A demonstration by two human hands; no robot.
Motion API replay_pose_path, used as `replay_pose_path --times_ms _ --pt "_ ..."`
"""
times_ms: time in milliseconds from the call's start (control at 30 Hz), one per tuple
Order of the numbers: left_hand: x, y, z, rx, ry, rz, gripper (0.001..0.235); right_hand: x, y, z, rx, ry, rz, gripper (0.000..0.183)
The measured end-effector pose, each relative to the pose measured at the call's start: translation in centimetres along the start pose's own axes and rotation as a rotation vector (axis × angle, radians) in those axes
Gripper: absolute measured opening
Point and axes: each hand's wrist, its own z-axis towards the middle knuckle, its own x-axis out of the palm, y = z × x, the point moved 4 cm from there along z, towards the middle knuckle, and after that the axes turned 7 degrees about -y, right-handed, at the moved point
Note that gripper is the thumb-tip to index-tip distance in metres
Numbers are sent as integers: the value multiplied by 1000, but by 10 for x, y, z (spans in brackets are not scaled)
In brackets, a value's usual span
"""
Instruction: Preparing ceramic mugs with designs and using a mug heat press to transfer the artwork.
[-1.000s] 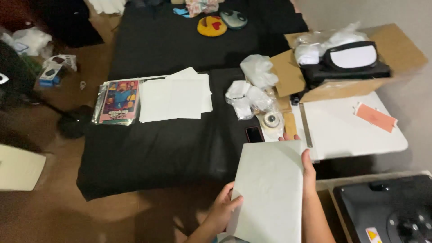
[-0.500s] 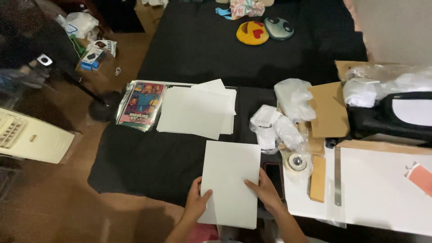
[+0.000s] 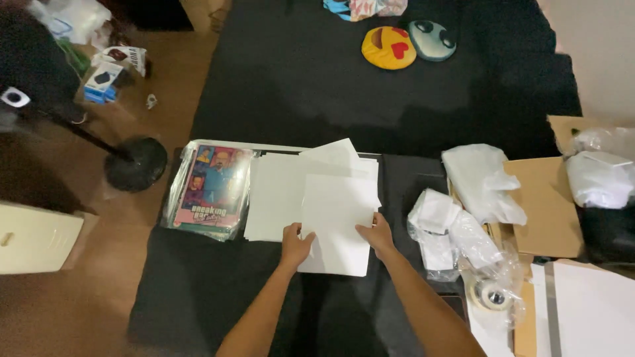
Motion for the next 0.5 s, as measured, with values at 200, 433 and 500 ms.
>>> replay_pose_path --times_ms 200,433,500 --pt "28 21 101 -44 101 220 59 58 -43 98 174 -164 -116 91" --pt "34 -14 92 -54 95 300 62 60 -33 99 297 -285 -80 86" --pt "34 -23 86 -67 98 312 61 54 -32 93 324 -292 -12 87"
